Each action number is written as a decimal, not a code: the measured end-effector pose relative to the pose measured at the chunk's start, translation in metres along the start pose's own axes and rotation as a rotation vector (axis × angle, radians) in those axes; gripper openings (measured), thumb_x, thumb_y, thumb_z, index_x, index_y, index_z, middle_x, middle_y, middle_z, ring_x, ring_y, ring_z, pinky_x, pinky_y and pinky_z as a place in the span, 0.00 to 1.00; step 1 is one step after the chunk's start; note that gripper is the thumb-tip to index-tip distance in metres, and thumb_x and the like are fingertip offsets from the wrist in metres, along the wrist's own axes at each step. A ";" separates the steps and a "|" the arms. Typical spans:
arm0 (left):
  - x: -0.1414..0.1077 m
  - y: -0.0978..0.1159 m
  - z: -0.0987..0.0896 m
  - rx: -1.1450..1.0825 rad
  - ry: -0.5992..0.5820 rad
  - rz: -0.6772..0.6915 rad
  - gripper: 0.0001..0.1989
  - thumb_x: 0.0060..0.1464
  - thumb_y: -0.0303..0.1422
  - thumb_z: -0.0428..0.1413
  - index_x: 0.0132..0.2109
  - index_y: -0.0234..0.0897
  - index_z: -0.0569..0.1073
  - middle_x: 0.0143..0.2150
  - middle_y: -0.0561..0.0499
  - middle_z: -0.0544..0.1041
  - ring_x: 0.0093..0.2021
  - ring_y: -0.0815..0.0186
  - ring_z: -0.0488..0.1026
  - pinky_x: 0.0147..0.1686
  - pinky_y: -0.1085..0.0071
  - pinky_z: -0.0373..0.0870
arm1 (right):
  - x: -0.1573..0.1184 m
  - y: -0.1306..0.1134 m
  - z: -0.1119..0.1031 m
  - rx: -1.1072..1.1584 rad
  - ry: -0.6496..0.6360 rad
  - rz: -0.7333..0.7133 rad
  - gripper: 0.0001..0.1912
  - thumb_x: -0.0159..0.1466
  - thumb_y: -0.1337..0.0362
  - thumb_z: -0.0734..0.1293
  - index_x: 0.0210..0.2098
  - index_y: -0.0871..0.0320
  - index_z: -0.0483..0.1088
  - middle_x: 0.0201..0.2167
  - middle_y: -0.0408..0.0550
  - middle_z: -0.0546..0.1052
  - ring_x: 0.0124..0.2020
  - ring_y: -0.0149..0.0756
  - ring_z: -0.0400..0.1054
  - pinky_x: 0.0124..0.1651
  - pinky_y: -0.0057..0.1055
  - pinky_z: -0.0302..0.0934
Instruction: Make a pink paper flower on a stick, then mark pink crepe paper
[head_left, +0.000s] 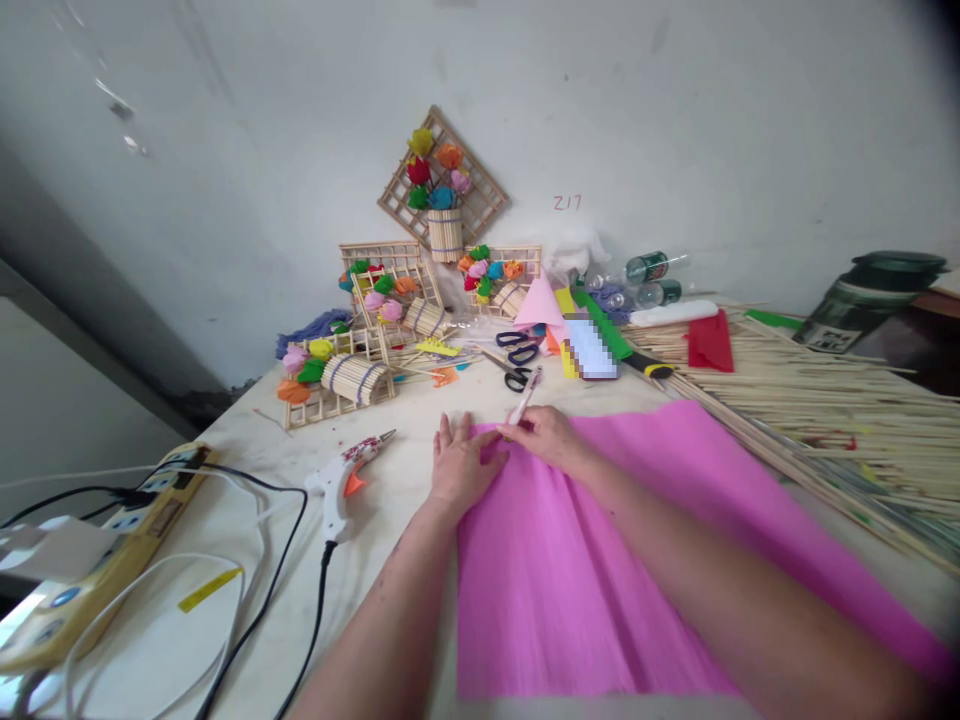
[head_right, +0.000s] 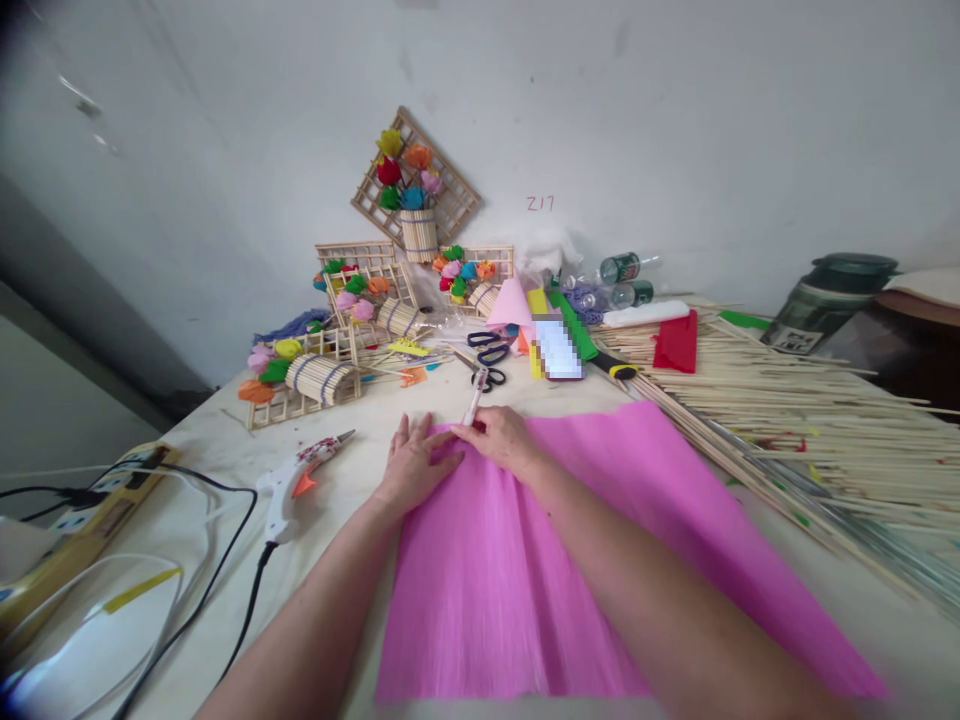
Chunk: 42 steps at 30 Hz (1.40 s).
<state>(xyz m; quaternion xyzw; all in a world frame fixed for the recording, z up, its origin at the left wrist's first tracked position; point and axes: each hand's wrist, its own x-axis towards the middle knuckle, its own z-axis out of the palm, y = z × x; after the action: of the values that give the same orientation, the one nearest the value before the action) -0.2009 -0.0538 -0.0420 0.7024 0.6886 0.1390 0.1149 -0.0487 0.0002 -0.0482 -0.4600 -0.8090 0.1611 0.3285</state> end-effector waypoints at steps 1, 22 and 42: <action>0.000 0.000 0.000 0.000 0.003 -0.002 0.24 0.47 0.50 0.48 0.52 0.55 0.66 0.63 0.55 0.52 0.63 0.49 0.34 0.57 0.52 0.41 | 0.000 0.000 0.000 0.009 0.000 0.007 0.19 0.57 0.49 0.60 0.28 0.58 0.74 0.24 0.47 0.76 0.25 0.32 0.68 0.28 0.24 0.56; 0.001 0.000 0.001 -0.005 0.024 -0.023 0.29 0.47 0.49 0.50 0.57 0.48 0.61 0.63 0.49 0.53 0.63 0.49 0.35 0.57 0.53 0.42 | 0.001 0.003 0.005 -0.005 0.022 -0.034 0.17 0.56 0.50 0.62 0.30 0.56 0.75 0.27 0.47 0.77 0.27 0.33 0.70 0.29 0.24 0.58; -0.002 0.003 0.004 0.037 0.105 -0.037 0.33 0.47 0.46 0.51 0.59 0.42 0.56 0.63 0.47 0.53 0.63 0.51 0.37 0.57 0.54 0.43 | 0.002 0.008 0.006 0.318 0.152 0.082 0.10 0.58 0.61 0.60 0.37 0.56 0.68 0.26 0.43 0.75 0.28 0.32 0.69 0.34 0.27 0.62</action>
<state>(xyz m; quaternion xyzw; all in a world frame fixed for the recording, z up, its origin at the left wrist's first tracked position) -0.1966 -0.0555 -0.0450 0.6832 0.7091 0.1607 0.0683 -0.0479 0.0060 -0.0565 -0.4458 -0.7267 0.2650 0.4504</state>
